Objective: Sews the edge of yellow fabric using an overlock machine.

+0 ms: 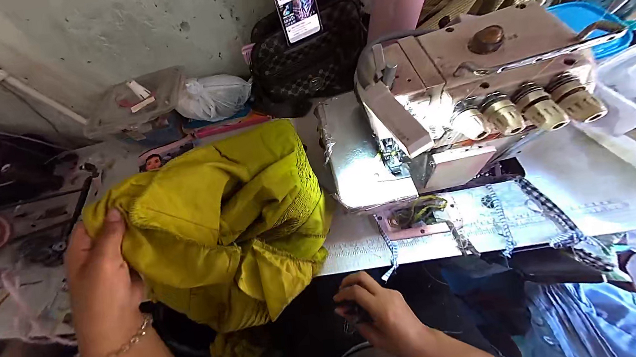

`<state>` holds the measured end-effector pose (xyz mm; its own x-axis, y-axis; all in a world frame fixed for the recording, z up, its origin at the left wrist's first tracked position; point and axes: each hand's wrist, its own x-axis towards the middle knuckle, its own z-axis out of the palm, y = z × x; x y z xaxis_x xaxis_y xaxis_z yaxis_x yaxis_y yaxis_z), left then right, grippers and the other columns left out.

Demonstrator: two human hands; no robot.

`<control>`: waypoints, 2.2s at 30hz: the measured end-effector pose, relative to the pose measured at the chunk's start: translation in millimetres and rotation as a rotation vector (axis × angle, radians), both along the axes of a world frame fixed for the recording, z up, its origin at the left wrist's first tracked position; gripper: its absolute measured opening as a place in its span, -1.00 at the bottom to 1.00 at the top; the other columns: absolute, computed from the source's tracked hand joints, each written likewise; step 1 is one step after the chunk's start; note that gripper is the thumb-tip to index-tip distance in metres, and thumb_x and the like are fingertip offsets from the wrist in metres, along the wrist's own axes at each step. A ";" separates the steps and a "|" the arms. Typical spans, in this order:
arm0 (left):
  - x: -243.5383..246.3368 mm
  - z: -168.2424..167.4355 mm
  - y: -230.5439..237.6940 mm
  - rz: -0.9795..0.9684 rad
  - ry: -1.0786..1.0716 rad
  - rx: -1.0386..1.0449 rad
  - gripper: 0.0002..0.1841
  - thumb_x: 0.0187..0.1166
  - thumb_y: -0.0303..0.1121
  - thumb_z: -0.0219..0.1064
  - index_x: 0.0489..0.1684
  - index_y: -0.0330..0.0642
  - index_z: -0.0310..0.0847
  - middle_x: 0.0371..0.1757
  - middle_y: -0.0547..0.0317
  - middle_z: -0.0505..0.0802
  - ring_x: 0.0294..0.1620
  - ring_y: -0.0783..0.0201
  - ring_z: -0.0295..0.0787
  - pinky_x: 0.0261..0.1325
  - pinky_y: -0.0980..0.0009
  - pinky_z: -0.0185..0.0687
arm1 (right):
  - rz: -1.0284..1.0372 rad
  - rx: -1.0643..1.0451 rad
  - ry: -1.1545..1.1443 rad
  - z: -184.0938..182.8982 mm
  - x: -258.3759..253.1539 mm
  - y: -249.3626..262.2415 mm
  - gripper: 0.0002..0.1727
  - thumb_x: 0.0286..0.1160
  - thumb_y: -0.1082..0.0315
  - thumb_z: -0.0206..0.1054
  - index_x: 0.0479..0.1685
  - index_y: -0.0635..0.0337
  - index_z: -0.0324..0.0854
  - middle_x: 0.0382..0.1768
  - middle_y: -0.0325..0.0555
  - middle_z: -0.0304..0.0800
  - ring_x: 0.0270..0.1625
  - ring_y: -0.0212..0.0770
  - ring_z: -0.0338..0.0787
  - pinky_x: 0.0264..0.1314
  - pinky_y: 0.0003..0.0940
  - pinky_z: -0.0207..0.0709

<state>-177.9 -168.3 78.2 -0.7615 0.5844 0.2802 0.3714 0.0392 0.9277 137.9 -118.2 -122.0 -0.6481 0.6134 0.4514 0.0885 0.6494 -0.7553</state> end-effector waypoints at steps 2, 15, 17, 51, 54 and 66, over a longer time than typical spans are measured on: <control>-7.4 3.2 0.8 -0.025 0.003 0.049 -0.79 0.82 -0.28 0.06 0.27 0.02 0.47 0.00 0.54 0.79 0.04 0.60 0.78 0.20 0.51 0.72 | -0.063 0.016 0.018 5.1 -3.9 10.2 -0.80 0.47 0.23 0.44 -0.05 0.09 0.68 0.01 -0.04 0.76 -0.23 -0.31 0.82 -0.43 -0.49 0.68; -18.0 7.2 -1.3 0.022 -0.023 0.064 -0.78 0.83 -0.30 0.04 0.28 0.00 0.48 0.01 0.51 0.79 0.06 0.59 0.77 0.22 0.50 0.71 | 0.073 -0.259 0.032 27.9 -45.1 57.1 -0.74 0.67 0.26 0.29 0.02 0.25 0.78 0.18 0.02 0.82 0.00 -0.23 0.86 0.01 -0.32 0.74; -22.1 7.9 -2.1 0.020 -0.034 0.077 -0.78 0.84 -0.29 0.03 0.29 0.00 0.47 0.02 0.50 0.79 0.07 0.58 0.77 0.22 0.49 0.71 | 0.089 -0.316 0.066 32.9 -41.6 56.7 -0.75 0.68 0.26 0.28 -0.04 0.25 0.77 -0.03 -0.06 0.85 -0.23 -0.39 0.80 -0.18 -0.49 0.71; 14.0 14.1 -12.4 -0.405 0.819 -0.267 -0.56 0.79 0.14 0.02 -0.27 0.02 0.61 -0.31 0.41 0.70 -0.05 0.62 0.55 0.48 0.19 0.02 | 0.289 -0.482 0.100 90.1 -38.6 89.1 -0.76 0.64 0.23 0.35 0.01 0.22 0.70 -0.27 -0.31 0.76 -0.35 -0.67 0.57 -0.25 -0.74 0.43; 8.2 14.4 -15.2 -0.436 0.784 -0.271 -0.48 0.80 0.19 -0.07 -0.32 0.04 0.62 -0.32 0.42 0.69 -0.03 0.62 0.55 0.49 0.21 0.02 | 0.124 -0.337 0.175 87.4 -40.0 86.5 -0.75 0.61 0.19 0.37 -0.10 0.21 0.77 -0.27 -0.26 0.78 -0.38 -0.62 0.59 -0.32 -0.70 0.47; 24.2 -12.1 -2.2 -0.468 1.112 -0.687 -0.87 0.31 -0.50 0.46 -0.26 -0.28 0.86 -0.11 -0.19 0.89 0.03 -0.44 0.77 0.28 -0.73 0.09 | 0.043 -0.019 0.255 119.2 -20.8 72.9 -0.80 0.65 0.25 0.31 -0.10 0.20 0.73 -0.29 -0.16 0.82 -0.23 -0.39 0.78 -0.13 -0.45 0.66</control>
